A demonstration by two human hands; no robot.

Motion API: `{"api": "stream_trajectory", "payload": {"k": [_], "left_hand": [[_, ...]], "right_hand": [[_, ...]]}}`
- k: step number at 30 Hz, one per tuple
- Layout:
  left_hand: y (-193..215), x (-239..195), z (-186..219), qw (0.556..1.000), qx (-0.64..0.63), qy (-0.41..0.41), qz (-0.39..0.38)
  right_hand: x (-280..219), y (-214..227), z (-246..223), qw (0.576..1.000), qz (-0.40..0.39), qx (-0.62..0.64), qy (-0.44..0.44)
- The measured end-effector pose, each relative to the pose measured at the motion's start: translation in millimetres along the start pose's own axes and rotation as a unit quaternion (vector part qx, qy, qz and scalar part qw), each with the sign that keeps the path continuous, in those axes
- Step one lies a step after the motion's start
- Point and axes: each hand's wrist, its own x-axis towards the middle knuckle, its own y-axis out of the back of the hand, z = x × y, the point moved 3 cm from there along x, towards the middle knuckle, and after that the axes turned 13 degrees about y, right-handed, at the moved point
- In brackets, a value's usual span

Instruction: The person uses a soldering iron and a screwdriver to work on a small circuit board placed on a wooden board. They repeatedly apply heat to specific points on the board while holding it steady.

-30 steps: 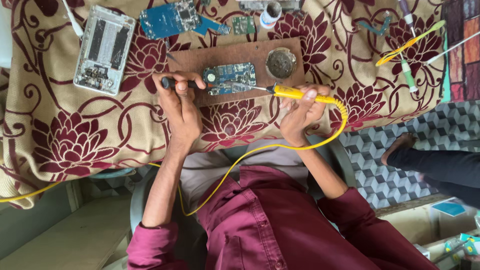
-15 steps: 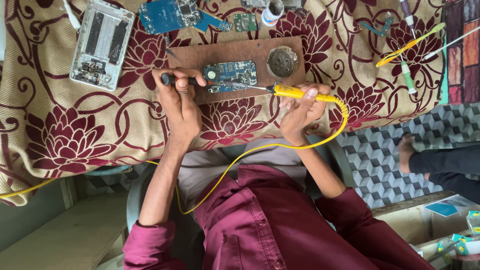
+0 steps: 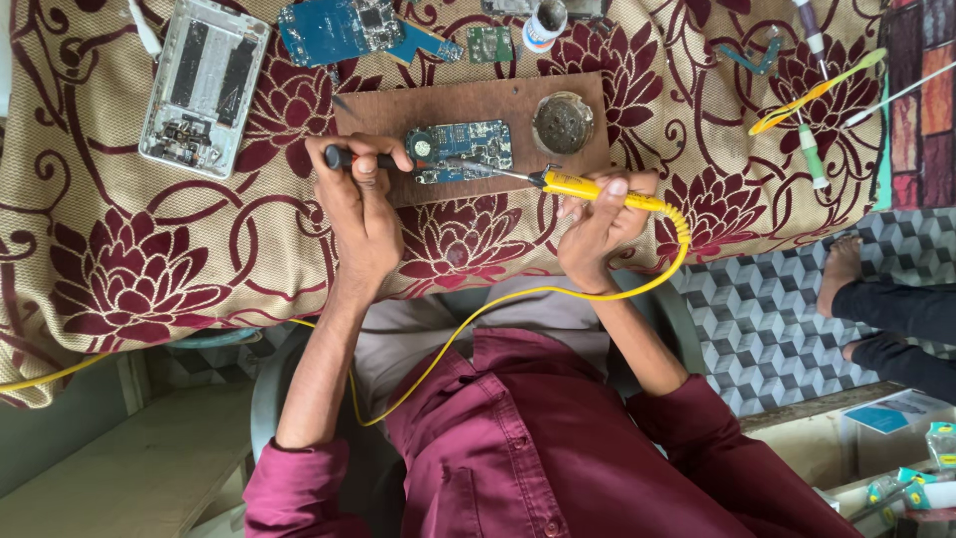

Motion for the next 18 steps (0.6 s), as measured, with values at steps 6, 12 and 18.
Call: {"api": "stream_trajectory", "payload": {"k": [6,12,18], "left_hand": [[0.0,-0.1,-1.6,1.000,-0.010,-0.004,-0.003],[-0.5,-2.0,-0.7,1.000,-0.022,0.013,-0.006],[-0.6,-1.1,0.6,1.000,-0.022,0.011,0.000]], "right_hand": [[-3.8,-0.7,-2.9,1.000,0.020,-0.010,-0.003],[0.7,-3.6,-3.3,0.999,0.044,0.029,-0.013],[1.0,-3.5,-4.1,0.999,0.021,0.023,-0.025]]}}
